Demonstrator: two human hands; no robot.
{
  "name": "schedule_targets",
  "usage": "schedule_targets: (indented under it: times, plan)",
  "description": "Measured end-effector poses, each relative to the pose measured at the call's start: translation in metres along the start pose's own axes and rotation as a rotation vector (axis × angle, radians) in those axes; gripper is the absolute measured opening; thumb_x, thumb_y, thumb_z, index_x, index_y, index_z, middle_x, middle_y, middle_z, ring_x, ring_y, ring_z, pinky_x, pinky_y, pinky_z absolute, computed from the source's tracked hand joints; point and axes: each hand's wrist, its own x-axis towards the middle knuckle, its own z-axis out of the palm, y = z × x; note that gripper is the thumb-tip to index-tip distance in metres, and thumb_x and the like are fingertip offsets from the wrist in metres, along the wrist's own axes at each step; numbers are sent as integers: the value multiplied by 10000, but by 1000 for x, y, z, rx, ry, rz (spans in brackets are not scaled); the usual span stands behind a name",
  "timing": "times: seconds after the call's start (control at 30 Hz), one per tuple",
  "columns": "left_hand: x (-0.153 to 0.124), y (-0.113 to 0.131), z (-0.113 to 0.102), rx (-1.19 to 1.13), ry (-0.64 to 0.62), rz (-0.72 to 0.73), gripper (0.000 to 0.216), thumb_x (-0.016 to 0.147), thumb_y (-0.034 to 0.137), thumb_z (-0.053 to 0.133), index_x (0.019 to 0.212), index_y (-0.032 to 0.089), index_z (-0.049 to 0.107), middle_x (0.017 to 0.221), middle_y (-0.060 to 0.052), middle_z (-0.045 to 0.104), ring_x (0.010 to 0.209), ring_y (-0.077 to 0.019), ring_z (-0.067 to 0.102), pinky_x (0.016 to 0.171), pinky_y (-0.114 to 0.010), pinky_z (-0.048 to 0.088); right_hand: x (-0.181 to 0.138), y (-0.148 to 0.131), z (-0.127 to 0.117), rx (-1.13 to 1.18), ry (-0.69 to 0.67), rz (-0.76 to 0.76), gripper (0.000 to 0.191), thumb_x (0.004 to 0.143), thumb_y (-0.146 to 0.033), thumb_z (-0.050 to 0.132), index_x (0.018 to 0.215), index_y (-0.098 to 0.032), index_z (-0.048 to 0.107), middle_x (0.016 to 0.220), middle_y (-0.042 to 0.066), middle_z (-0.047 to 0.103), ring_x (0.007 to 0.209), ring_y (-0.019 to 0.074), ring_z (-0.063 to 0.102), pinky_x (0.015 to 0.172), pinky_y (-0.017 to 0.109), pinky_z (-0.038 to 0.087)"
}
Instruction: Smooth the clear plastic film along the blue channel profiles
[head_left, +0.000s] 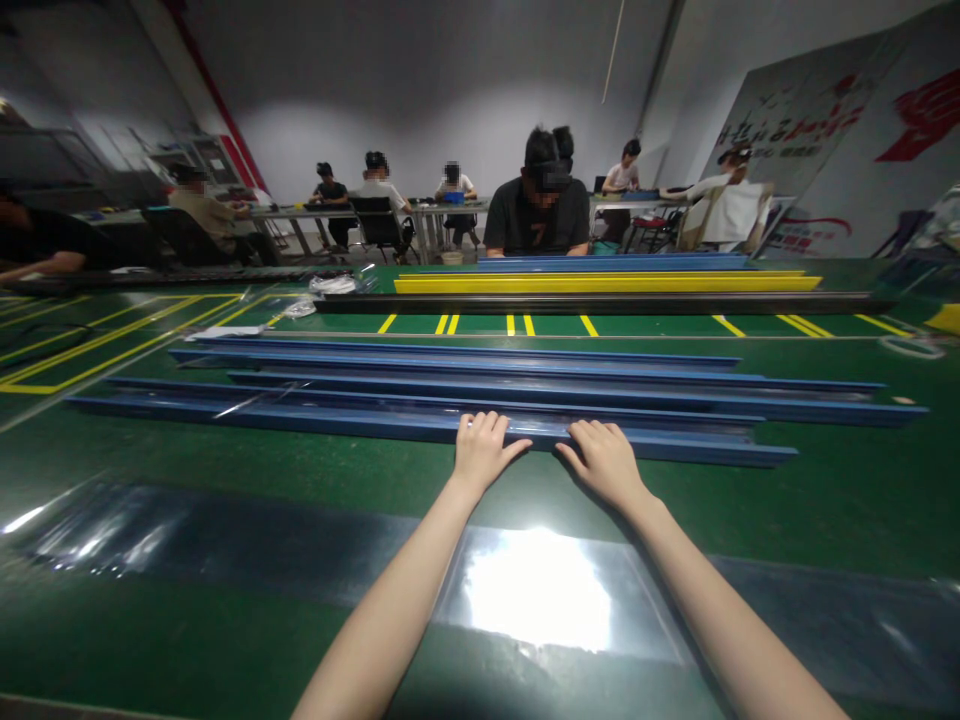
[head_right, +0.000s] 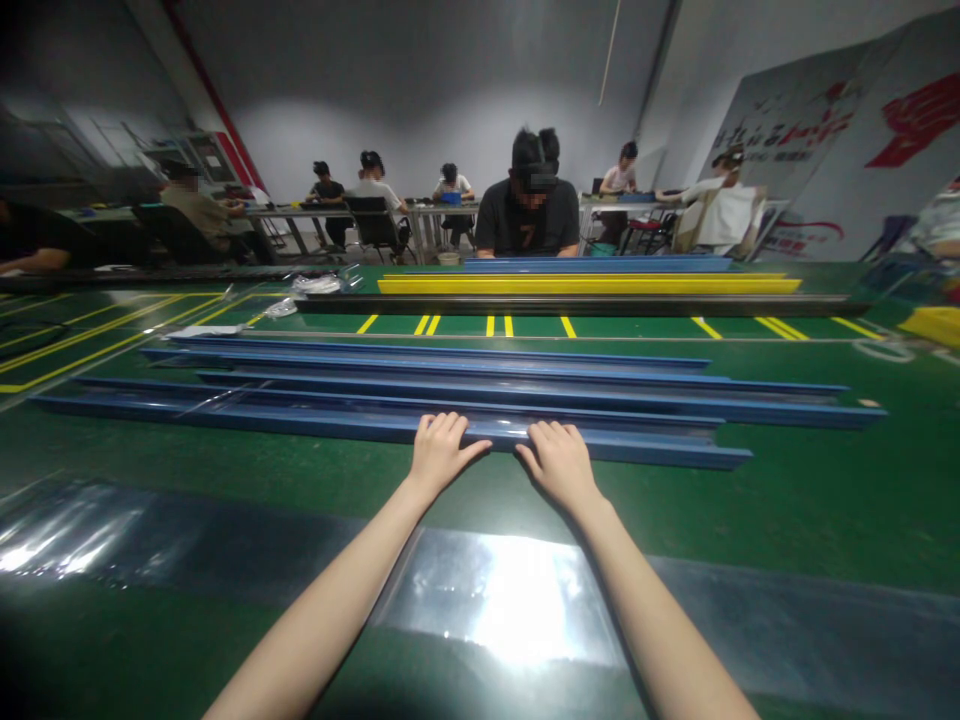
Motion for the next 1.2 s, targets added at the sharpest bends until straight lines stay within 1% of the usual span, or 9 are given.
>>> schedule_targets:
  times: [0.33, 0.87, 1.2]
  plan:
    - [0, -1, 1, -11, 16, 5, 401, 756, 560, 512, 748, 165, 581, 746, -53, 606, 732, -192, 517, 685, -318, 299, 0, 1, 1, 20, 3, -5, 264, 878, -376, 361, 774, -179, 503, 764, 57, 592, 737, 178, 467, 678, 292, 236]
    - [0, -1, 1, -5, 1, 2, 405, 760, 565, 503, 752, 168, 584, 752, -49, 606, 734, -194, 510, 683, -317, 303, 0, 1, 1, 8, 4, -4, 254, 873, -373, 375, 772, -177, 500, 757, 50, 587, 731, 173, 462, 676, 289, 234]
    - [1, 0, -3, -4, 11, -9, 403, 737, 570, 528, 756, 170, 575, 794, -60, 586, 792, -208, 489, 699, -325, 313, 0, 0, 1, 4, 2, -4, 249, 872, -373, 379, 766, -179, 494, 753, 45, 585, 731, 174, 463, 679, 288, 236]
